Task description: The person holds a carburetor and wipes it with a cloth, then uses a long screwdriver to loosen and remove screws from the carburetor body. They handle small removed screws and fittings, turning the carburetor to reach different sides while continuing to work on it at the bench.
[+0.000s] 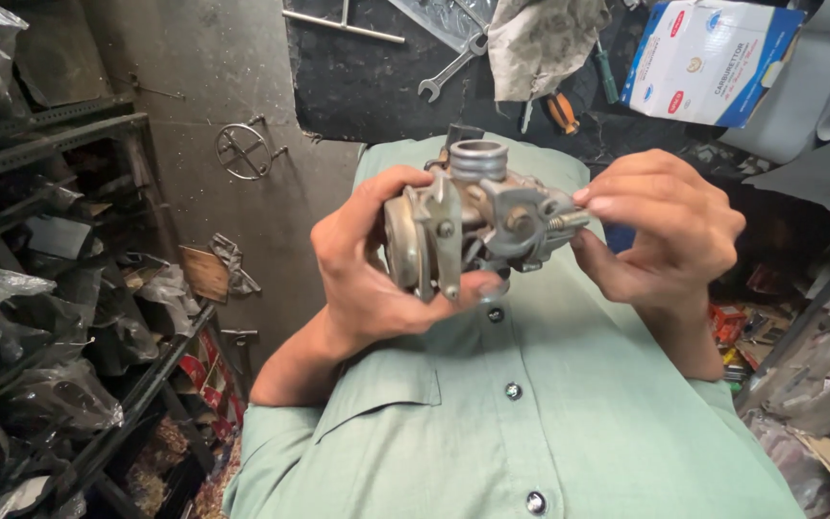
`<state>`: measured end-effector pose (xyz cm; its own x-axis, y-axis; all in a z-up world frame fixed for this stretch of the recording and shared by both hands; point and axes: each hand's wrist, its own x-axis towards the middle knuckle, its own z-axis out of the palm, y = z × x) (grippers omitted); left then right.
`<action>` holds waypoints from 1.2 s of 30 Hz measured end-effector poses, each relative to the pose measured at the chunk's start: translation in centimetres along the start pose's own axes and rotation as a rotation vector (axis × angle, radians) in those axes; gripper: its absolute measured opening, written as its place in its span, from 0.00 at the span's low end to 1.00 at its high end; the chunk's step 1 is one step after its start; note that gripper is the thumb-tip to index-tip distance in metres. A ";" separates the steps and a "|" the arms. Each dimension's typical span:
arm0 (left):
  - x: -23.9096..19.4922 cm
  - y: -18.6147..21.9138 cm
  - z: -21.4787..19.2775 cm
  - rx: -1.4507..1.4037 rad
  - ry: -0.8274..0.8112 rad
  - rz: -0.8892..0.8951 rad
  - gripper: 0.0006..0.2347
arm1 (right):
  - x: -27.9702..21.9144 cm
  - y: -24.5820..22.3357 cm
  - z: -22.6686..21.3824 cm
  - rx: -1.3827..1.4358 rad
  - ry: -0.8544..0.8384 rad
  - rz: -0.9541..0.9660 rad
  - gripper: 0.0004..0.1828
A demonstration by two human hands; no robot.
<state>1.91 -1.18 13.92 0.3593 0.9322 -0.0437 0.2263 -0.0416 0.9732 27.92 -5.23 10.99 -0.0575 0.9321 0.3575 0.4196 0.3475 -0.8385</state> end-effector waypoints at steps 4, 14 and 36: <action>-0.3 -1.0 0.1 -0.112 -0.004 -0.094 0.31 | -0.9 1.0 0.5 0.118 0.035 0.064 0.24; 1.2 -4.4 -0.4 -0.431 -0.067 -0.311 0.27 | -2.6 2.4 3.1 0.439 -0.027 0.203 0.26; 1.8 -20.2 2.1 -1.491 -0.040 -0.306 0.37 | -2.2 4.2 9.9 0.225 -0.017 0.311 0.27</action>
<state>-0.07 0.60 -6.27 0.4986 0.8265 -0.2615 -0.7890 0.5576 0.2579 20.87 -4.84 2.58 0.0253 0.9975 0.0666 0.2104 0.0598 -0.9758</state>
